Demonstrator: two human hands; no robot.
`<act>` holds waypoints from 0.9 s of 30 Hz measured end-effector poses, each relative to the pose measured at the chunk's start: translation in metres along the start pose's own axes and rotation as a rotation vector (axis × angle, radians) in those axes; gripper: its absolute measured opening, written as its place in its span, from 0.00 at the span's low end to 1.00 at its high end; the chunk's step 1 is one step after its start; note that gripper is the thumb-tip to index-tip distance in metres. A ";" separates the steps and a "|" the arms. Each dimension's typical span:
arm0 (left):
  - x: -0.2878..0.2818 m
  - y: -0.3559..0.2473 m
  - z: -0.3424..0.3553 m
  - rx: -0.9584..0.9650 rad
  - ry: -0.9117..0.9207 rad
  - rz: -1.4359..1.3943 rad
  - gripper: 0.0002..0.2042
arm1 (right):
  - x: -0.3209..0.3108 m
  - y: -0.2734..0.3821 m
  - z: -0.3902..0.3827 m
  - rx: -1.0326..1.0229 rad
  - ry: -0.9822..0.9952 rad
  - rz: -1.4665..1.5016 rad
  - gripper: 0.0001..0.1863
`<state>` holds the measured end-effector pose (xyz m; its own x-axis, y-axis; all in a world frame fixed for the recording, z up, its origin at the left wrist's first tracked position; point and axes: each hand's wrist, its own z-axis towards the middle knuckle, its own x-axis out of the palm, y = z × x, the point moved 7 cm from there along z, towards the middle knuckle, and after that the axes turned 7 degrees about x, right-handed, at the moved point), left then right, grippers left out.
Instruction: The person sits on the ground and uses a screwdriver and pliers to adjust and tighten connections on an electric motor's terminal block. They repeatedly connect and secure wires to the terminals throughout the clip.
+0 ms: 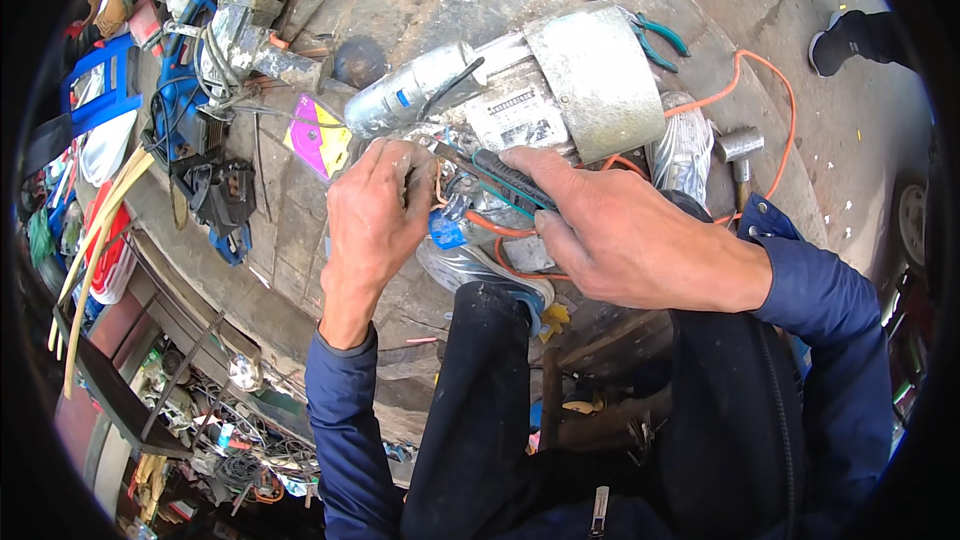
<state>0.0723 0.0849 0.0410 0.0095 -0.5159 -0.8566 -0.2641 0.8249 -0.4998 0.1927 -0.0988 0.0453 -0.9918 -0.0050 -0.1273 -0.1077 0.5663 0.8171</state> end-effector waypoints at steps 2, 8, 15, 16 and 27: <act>0.001 -0.002 0.002 0.032 -0.025 -0.021 0.07 | 0.004 -0.002 0.000 -0.074 -0.058 0.008 0.31; -0.001 -0.003 0.002 0.049 -0.048 -0.034 0.07 | 0.011 -0.002 0.000 -0.090 -0.050 -0.002 0.32; 0.001 -0.001 0.004 0.042 0.008 0.014 0.06 | 0.016 0.014 0.007 -0.096 0.015 -0.048 0.31; 0.000 -0.001 0.003 0.040 0.014 0.017 0.06 | 0.014 0.017 0.008 -0.108 0.015 -0.052 0.30; 0.001 -0.007 0.005 0.080 -0.009 -0.005 0.08 | 0.013 0.030 0.007 -0.170 -0.050 -0.069 0.19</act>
<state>0.0794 0.0796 0.0428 0.0196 -0.5181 -0.8551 -0.1863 0.8384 -0.5122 0.1765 -0.0761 0.0644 -0.9775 0.0040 -0.2108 -0.1898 0.4187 0.8880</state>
